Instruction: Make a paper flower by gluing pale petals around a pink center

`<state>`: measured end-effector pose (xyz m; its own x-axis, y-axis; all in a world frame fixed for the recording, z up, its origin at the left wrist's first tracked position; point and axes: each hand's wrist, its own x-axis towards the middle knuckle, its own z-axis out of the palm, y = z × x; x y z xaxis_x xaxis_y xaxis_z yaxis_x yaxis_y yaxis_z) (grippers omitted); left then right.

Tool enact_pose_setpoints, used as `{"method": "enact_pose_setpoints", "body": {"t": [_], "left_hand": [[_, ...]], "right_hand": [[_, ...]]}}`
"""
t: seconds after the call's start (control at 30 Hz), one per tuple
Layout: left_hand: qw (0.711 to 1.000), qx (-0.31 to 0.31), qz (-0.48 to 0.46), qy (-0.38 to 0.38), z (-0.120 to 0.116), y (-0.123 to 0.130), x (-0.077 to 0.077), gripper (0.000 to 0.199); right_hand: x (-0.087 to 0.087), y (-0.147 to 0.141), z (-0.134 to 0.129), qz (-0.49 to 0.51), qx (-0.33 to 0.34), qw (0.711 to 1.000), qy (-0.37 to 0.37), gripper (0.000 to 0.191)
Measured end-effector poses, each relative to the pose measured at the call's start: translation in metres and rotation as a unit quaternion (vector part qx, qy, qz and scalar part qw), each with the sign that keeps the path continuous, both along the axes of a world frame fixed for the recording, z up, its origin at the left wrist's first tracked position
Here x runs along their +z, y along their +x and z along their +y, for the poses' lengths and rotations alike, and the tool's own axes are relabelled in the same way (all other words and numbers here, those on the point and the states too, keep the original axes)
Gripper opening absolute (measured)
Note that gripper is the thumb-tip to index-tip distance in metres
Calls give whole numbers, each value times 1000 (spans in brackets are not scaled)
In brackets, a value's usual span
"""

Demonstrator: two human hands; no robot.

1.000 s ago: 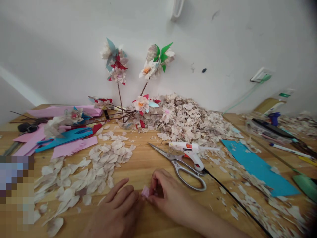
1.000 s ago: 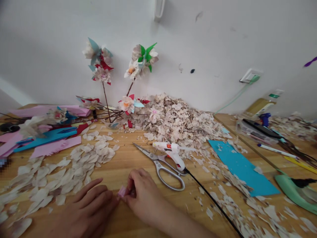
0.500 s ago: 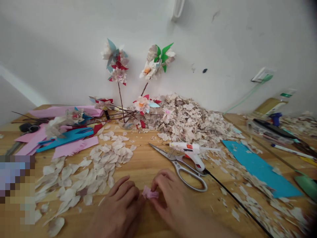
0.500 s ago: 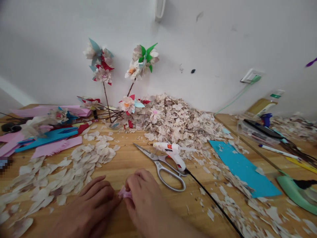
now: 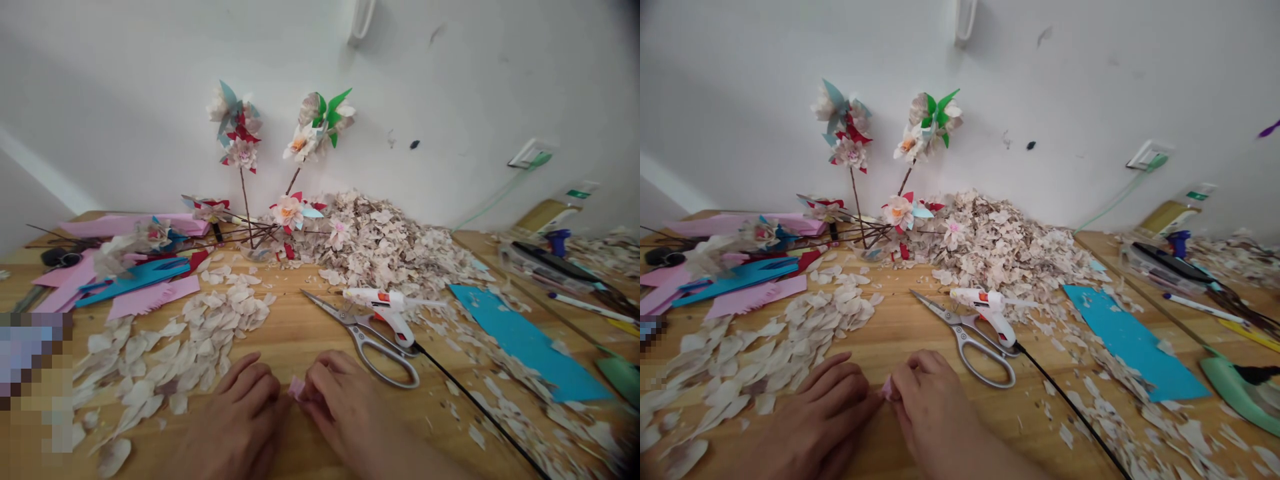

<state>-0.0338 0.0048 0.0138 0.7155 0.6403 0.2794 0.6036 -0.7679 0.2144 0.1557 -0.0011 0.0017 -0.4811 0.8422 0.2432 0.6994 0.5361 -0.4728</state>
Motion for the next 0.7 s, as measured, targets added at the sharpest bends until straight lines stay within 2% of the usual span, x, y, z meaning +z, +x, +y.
{"method": "enact_pose_setpoints", "body": {"t": [0.2, 0.43, 0.53, 0.7], "left_hand": [[999, 25, -14, -19, -2, 5, -5, 25], [996, 30, -75, 32, -2, 7, -11, 17], [995, 24, -82, 44, -2, 6, -13, 16], [992, 36, -112, 38, 0, 9, -12, 15]], "right_hand": [[-3, -1, -2, -61, 21, 996, 61, 12], [-4, -1, -3, -77, 80, 984, 137, 10], [-4, 0, -4, -68, 77, 987, 120, 10], [-3, 2, -1, -16, 23, 999, 17, 17]]}}
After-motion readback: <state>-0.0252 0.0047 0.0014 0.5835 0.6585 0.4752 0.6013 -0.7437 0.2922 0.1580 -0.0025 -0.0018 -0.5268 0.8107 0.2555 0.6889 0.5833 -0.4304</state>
